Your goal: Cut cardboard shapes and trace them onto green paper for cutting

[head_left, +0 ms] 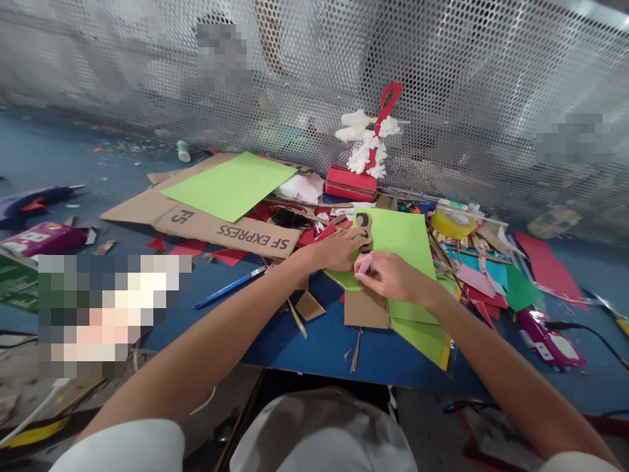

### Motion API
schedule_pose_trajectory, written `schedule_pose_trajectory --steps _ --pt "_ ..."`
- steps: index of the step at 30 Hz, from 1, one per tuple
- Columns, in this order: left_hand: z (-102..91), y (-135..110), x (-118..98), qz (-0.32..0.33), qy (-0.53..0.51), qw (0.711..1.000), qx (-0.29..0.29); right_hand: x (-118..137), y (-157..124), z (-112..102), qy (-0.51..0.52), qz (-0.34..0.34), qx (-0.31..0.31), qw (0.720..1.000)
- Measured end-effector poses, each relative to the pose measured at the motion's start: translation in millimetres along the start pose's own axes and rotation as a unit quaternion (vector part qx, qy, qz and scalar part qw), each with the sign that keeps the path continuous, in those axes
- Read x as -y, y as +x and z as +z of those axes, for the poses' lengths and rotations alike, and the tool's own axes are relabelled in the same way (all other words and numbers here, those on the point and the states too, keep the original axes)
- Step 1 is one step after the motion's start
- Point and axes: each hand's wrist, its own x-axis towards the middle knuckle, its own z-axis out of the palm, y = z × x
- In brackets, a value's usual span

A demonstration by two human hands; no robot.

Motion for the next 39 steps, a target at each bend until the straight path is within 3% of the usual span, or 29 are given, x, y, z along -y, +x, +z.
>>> schedule_pose_trajectory --steps 9,14,18,20,22,24,27,29,32,39 --pt "-2.7 -5.0 -3.2 0.0 0.008 1.0 0.015 -0.1 -0.3 -4.5 0.066 0.013 0.003 0.998" --pt "-24.0 -14.1 -10.5 -0.008 0.069 0.997 -0.04 -5.6 1.6 -3.2 0.112 0.037 0.014 0.993" --pt "-64.8 -41.4 -47.9 -0.108 0.157 0.98 -0.049 -16.3 3.4 0.8 0.168 0.057 0.026 0.984" --pt "-74.9 -57.7 -78.7 -0.105 0.183 0.977 -0.017 -20.5 4.2 2.3 0.186 0.051 0.027 0.981" --pt "-69.3 -69.6 -111.5 -0.067 0.2 0.977 0.025 -22.0 5.1 2.3 0.173 0.034 0.017 0.984" --pt "-50.0 -74.0 -139.9 -0.041 0.205 0.977 0.047 -20.5 5.9 0.8 0.145 0.022 0.007 0.989" --pt "-11.7 -68.8 -164.9 -0.067 0.219 0.973 0.004 -16.0 6.4 -1.8 0.122 0.018 0.003 0.992" --pt "8.9 -62.5 -169.9 -0.078 0.243 0.967 -0.01 -13.7 6.3 -2.4 0.12 0.017 0.0 0.993" --pt "24.9 -56.7 -169.5 -0.078 0.287 0.954 -0.032 -12.0 7.1 -1.8 0.126 0.029 0.003 0.992" --pt "23.7 -57.7 -168.8 -0.085 0.257 0.962 -0.027 -14.7 21.2 -5.9 0.015 0.068 -0.065 0.995"
